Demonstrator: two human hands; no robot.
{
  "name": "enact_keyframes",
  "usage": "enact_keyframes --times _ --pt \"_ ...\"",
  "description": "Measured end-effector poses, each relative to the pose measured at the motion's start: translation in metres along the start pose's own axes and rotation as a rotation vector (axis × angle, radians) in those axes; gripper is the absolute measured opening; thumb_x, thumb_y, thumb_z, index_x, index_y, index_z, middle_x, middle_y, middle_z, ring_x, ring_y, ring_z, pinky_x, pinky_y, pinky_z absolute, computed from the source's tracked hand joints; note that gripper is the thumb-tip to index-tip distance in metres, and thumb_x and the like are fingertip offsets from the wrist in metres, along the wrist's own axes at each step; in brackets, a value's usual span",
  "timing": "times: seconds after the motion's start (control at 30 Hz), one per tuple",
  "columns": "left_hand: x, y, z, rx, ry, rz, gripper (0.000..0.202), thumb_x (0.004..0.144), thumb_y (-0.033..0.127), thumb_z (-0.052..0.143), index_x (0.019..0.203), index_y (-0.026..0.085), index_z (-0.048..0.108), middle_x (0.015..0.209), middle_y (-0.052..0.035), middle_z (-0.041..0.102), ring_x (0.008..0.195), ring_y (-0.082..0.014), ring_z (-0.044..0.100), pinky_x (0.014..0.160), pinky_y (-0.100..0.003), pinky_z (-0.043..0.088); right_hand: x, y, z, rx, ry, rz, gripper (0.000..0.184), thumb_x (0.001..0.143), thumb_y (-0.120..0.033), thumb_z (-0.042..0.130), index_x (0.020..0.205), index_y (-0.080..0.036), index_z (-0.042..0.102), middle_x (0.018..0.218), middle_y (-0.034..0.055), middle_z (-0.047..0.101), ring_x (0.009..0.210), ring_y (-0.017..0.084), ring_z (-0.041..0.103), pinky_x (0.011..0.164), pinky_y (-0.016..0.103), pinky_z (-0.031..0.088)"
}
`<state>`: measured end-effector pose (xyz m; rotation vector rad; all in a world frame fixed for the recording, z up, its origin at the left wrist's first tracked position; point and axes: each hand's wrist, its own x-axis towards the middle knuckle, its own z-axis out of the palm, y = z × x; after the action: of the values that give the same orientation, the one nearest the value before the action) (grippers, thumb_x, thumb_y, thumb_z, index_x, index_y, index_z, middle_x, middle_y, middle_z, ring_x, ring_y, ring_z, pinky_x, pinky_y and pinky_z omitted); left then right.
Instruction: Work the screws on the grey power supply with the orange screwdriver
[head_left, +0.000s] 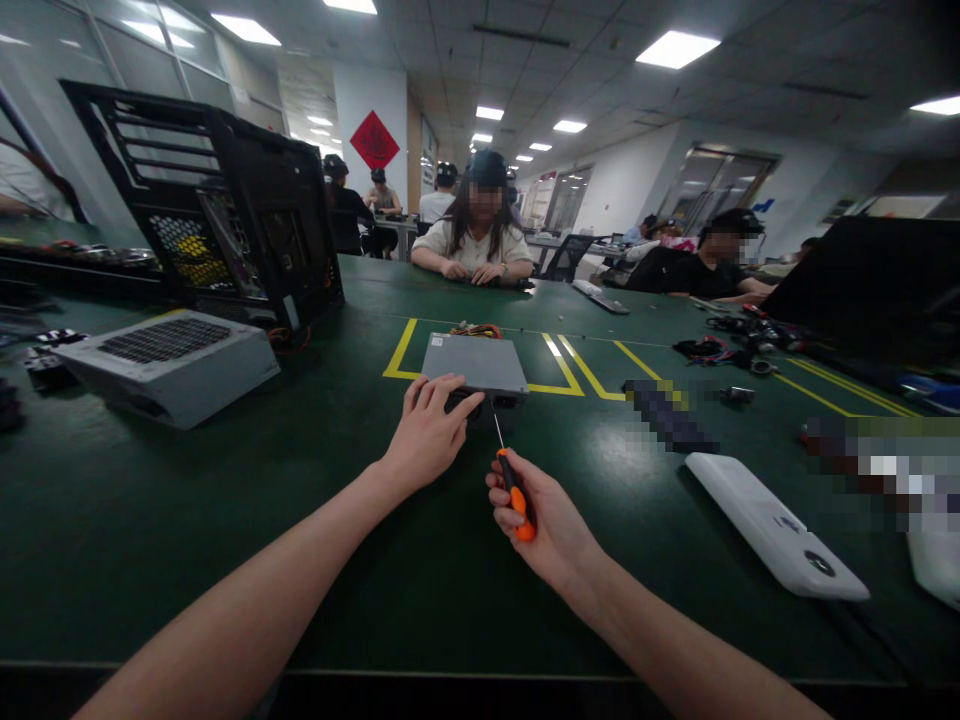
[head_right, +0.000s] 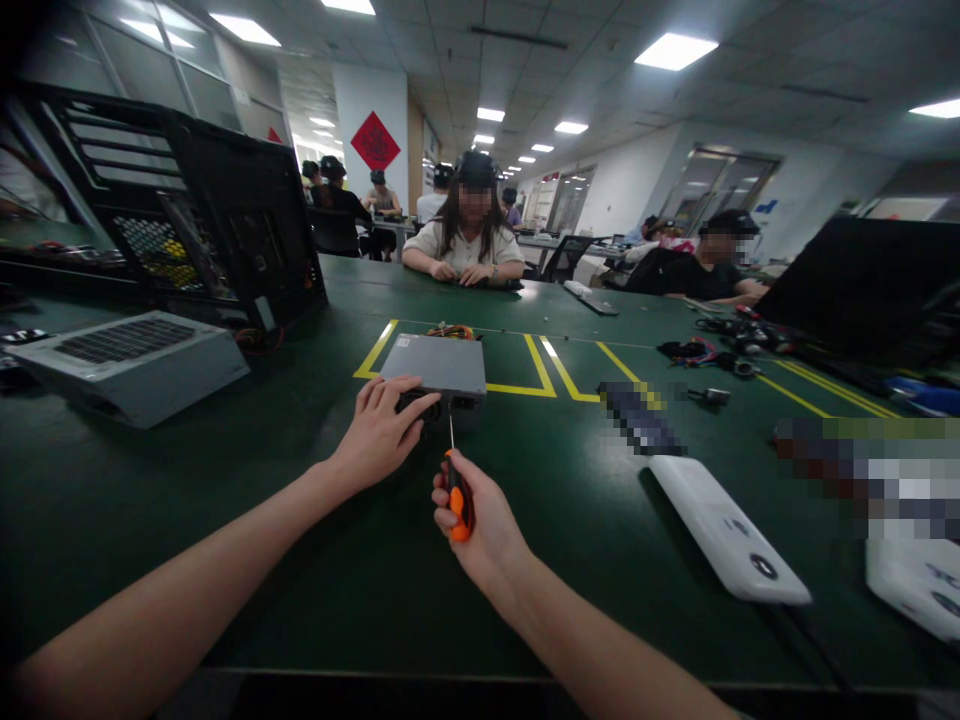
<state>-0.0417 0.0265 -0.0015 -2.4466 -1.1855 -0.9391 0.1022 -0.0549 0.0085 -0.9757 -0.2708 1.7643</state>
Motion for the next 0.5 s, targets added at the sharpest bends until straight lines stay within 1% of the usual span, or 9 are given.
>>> enact_keyframes --times 0.1,0.17,0.27,0.33,0.43,0.5 --pt "0.0004 -0.0001 -0.0007 0.009 -0.007 0.002 0.038 0.081 0.017 0.044 0.118 0.025 0.048 0.121 -0.0093 0.044 0.118 -0.0246 0.036 0.101 -0.048 0.024 0.0001 -0.0004 0.0002 0.020 0.006 -0.007 0.010 0.079 -0.020 0.052 0.073 -0.013 0.051 0.064 0.0019 0.051 0.046 0.004 0.042 0.033 0.010 0.029" --pt "0.0006 -0.0002 -0.0008 0.017 -0.015 0.000 0.038 0.081 0.018 0.044 0.118 0.026 0.047 0.121 -0.0089 0.043 0.119 -0.0241 0.035 0.102 -0.047 0.023 -0.0002 -0.0008 0.0001 0.012 -0.023 0.012 0.013 0.081 -0.023 0.048 0.076 -0.012 0.053 0.064 0.0022 0.051 0.047 0.004 0.043 0.035 0.011 0.033" --pt "0.0007 -0.0001 -0.0004 0.028 -0.028 -0.003 0.037 0.082 0.018 0.043 0.118 0.025 0.047 0.122 -0.0088 0.042 0.119 -0.0236 0.034 0.102 -0.046 0.022 -0.0008 -0.0010 -0.0001 -0.028 -0.039 0.045 0.021 0.084 -0.026 0.042 0.086 -0.011 0.056 0.063 0.0022 0.050 0.047 0.005 0.045 0.038 0.013 0.037" --pt "0.0006 0.0001 0.0000 0.029 -0.026 -0.004 0.037 0.082 0.018 0.043 0.118 0.025 0.048 0.121 -0.0087 0.042 0.119 -0.0237 0.034 0.102 -0.046 0.022 -0.0010 -0.0007 -0.0001 -0.031 -0.025 0.032 0.021 0.084 -0.027 0.043 0.088 -0.011 0.056 0.063 0.0018 0.050 0.046 0.005 0.043 0.035 0.012 0.034" --pt "0.0004 0.0001 0.0003 0.025 -0.023 -0.006 0.038 0.081 0.018 0.044 0.118 0.026 0.048 0.121 -0.0086 0.042 0.119 -0.0240 0.035 0.102 -0.046 0.022 -0.0005 -0.0002 -0.0003 -0.016 0.006 0.003 0.013 0.079 -0.025 0.052 0.079 -0.012 0.053 0.064 0.0013 0.050 0.045 0.003 0.041 0.033 0.011 0.028" --pt "0.0003 0.0000 -0.0001 0.023 -0.025 -0.007 0.038 0.081 0.018 0.044 0.118 0.026 0.047 0.122 -0.0087 0.042 0.119 -0.0239 0.035 0.102 -0.046 0.022 0.0001 0.0000 -0.0011 -0.005 0.004 -0.009 0.010 0.078 -0.022 0.054 0.075 -0.012 0.051 0.065 0.0014 0.051 0.045 0.003 0.041 0.033 0.010 0.028"
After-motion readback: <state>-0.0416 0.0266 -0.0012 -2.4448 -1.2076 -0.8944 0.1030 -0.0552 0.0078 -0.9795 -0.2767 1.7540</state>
